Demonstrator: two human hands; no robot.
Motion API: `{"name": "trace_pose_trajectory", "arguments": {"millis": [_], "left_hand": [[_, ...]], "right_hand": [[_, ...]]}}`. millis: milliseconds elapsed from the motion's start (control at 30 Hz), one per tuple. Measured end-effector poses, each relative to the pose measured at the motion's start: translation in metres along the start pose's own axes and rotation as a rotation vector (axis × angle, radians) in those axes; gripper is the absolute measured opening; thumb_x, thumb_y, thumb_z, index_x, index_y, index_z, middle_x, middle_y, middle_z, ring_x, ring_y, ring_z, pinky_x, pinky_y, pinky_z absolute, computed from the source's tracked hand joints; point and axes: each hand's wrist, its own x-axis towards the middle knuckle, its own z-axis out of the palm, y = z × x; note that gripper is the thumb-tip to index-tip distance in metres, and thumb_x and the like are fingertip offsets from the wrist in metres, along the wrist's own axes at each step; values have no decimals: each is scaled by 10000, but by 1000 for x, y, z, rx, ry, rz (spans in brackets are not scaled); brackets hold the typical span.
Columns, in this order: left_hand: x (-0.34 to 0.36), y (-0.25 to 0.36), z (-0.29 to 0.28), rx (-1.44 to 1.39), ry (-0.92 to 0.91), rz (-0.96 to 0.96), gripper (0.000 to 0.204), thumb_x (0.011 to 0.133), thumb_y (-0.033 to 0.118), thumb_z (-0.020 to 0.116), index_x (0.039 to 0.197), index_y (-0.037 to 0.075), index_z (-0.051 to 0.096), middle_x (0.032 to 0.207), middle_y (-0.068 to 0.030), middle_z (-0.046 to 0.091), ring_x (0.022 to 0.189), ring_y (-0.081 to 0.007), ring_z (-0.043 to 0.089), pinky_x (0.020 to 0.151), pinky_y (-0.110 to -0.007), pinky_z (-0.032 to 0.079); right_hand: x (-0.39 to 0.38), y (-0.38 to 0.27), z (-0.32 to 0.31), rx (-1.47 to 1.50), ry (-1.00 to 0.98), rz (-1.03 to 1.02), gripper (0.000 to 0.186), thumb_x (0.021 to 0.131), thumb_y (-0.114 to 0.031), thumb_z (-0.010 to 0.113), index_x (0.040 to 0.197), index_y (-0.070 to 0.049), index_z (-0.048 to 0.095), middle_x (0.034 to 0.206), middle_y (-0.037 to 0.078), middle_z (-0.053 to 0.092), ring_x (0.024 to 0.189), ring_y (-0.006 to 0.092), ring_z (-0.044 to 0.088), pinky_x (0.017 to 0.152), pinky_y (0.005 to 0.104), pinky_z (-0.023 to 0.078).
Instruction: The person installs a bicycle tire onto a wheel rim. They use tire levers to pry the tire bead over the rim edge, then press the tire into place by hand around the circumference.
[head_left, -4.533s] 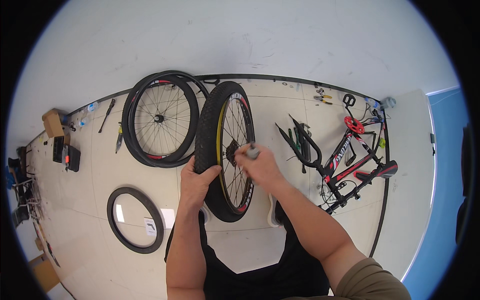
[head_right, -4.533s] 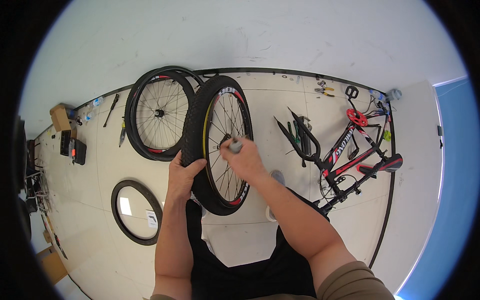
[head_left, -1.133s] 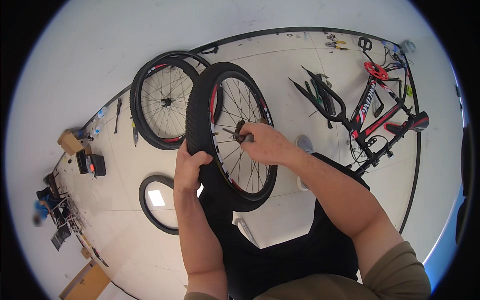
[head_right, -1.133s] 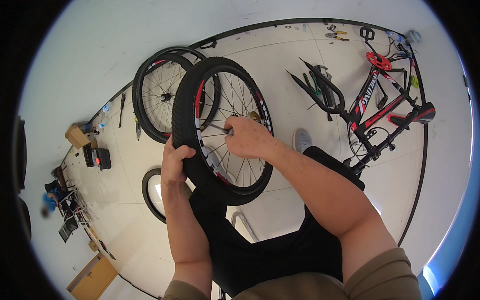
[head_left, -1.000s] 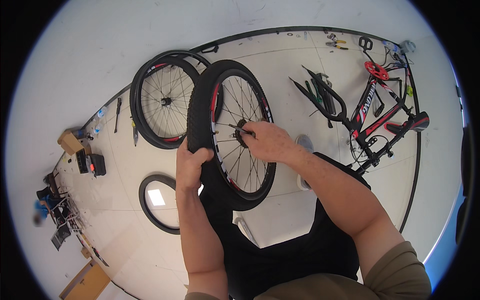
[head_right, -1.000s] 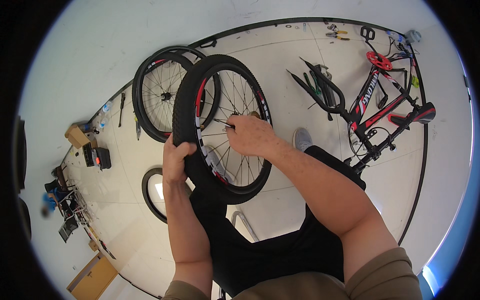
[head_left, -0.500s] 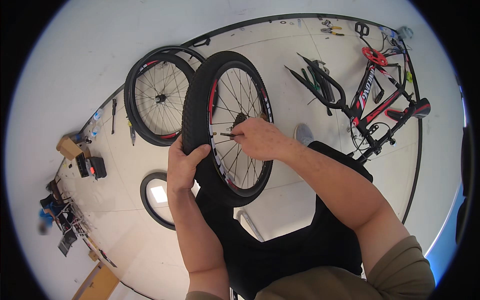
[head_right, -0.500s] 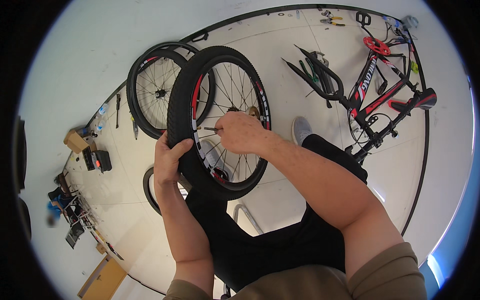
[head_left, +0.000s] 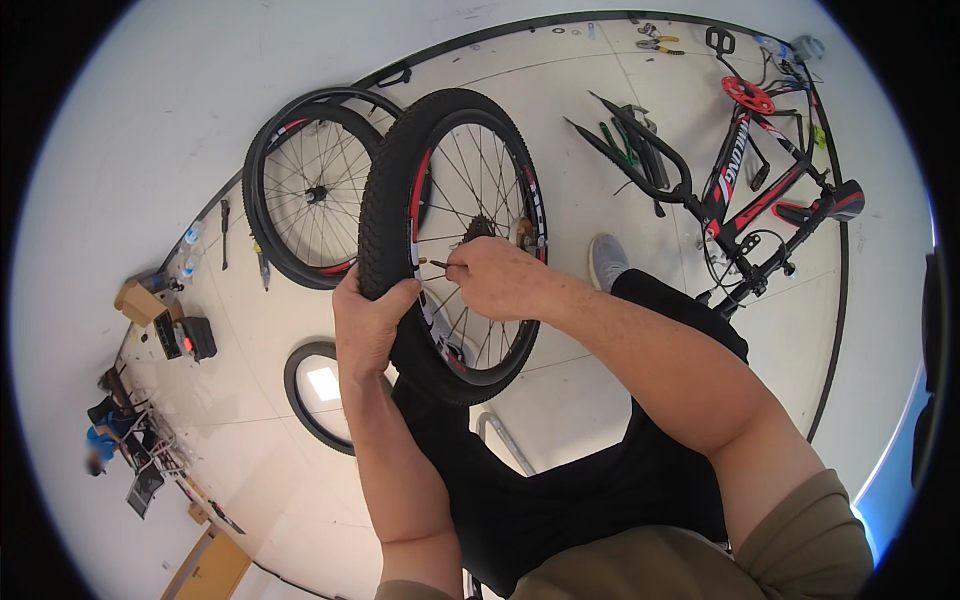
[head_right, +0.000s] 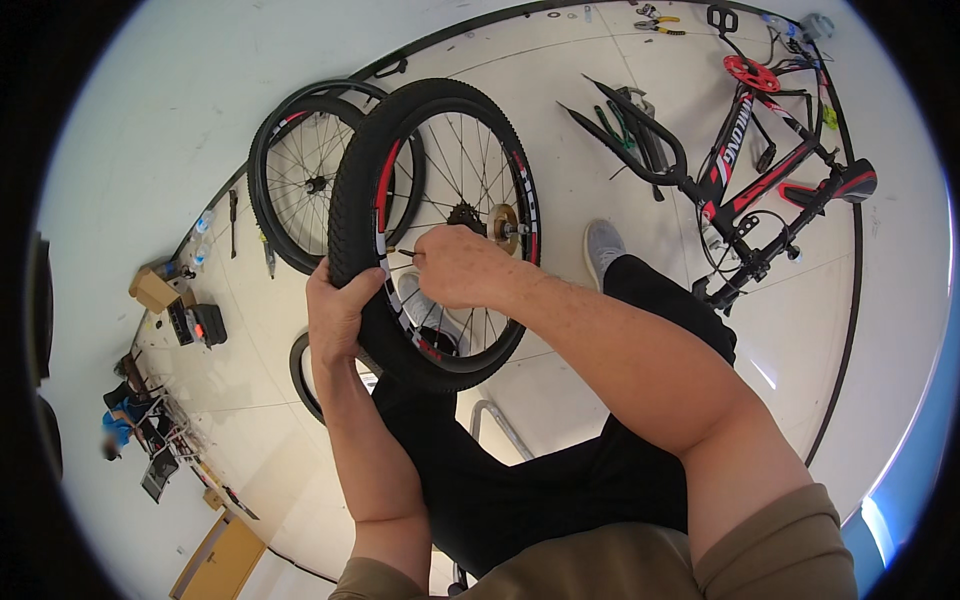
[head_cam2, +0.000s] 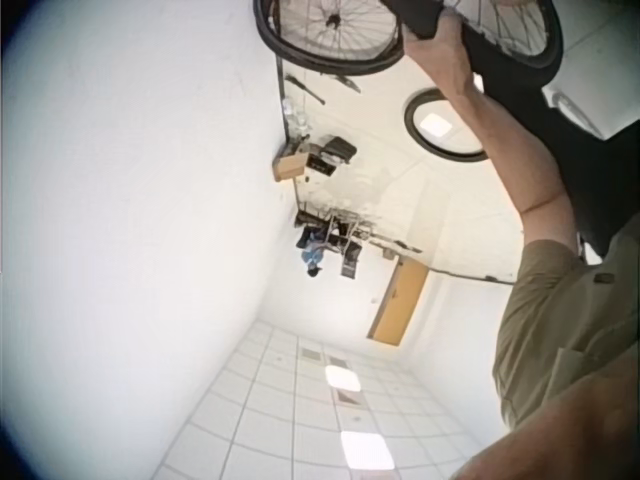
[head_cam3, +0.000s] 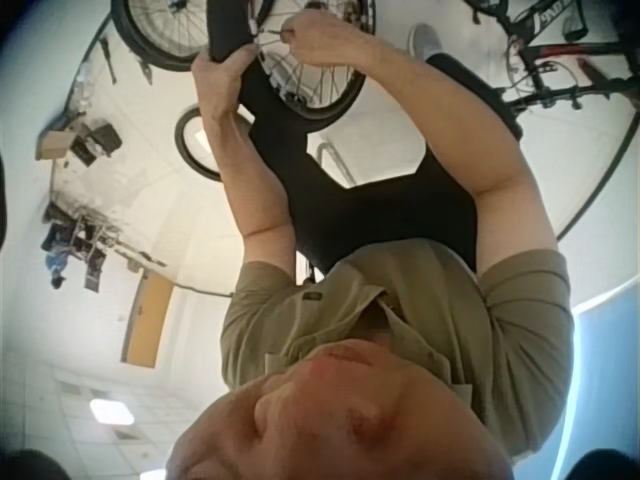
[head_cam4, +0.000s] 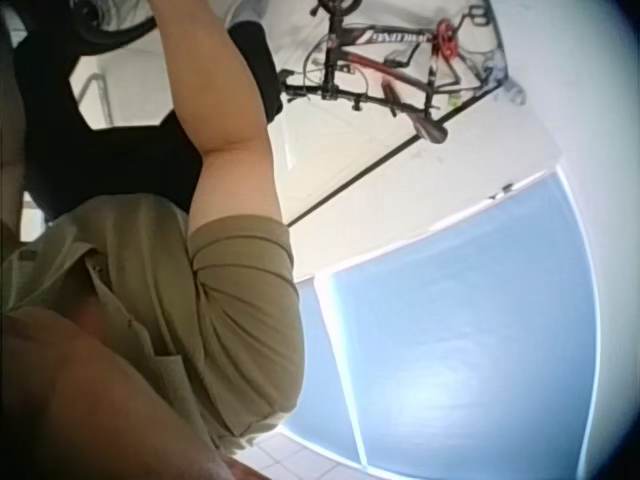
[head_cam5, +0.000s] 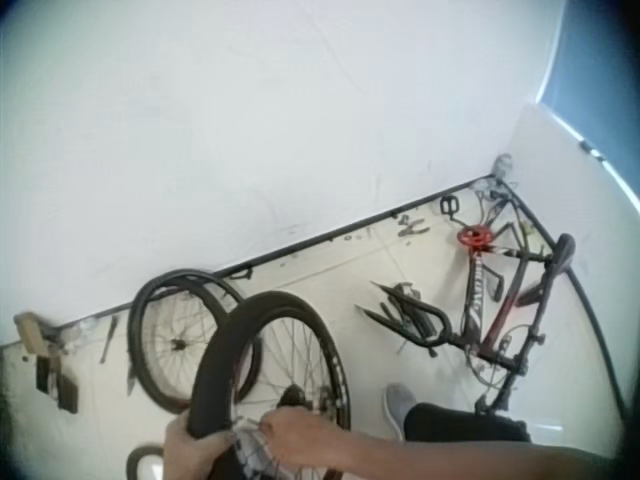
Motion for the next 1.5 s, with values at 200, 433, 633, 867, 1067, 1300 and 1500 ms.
{"name": "trace_pose_trajectory", "arguments": {"millis": [200,433,633,867,1067,1300,1500], "left_hand": [[-1,-1,0,-6,-9,12,333,740,72,764,1030,-57,663,872,-47,679,726,-116,612,686,-275,508],[-1,-2,-1,5,-8,4,341,737,69,760,1036,-63,660,880,-48,675,728,-114,605,682,-276,504],[-2,-3,-1,7,-23,22,324,743,64,744,1031,-61,663,875,-47,674,735,-118,604,690,-285,505],[-3,0,1,18,-25,13,312,743,70,743,1018,-57,668,869,-47,676,733,-119,604,694,-284,505],[-4,3,1,13,-10,12,313,744,81,744,1015,-55,670,867,-49,677,726,-118,603,690,-284,505],[-4,1,0,14,4,2,308,746,82,743,1014,-49,664,860,-46,674,723,-115,604,682,-277,504],[-5,4,2,16,2,-4,305,750,79,740,1017,-47,660,857,-44,673,721,-115,606,679,-277,504]], "right_hand": [[0,2,1,11,43,-51,260,966,-167,544,1014,33,703,1004,251,697,991,439,650,870,481,504],[2,4,3,-5,61,3,279,953,-187,541,1011,24,716,1014,257,702,1017,434,659,907,481,509],[3,2,3,11,36,-30,274,934,-179,539,999,17,718,1028,261,700,1035,426,659,923,486,511],[1,1,1,69,33,8,272,911,-171,534,985,15,719,1047,266,696,1058,427,653,943,484,506],[3,2,4,88,26,4,285,923,-175,531,1024,19,714,1078,271,689,1079,425,645,957,483,497],[1,1,5,121,50,-8,306,946,-176,531,1093,31,702,1093,269,687,1070,424,646,950,469,493],[3,6,10,128,70,-20,311,971,-182,545,1115,47,697,1046,258,699,1010,414,662,908,458,496]]}}
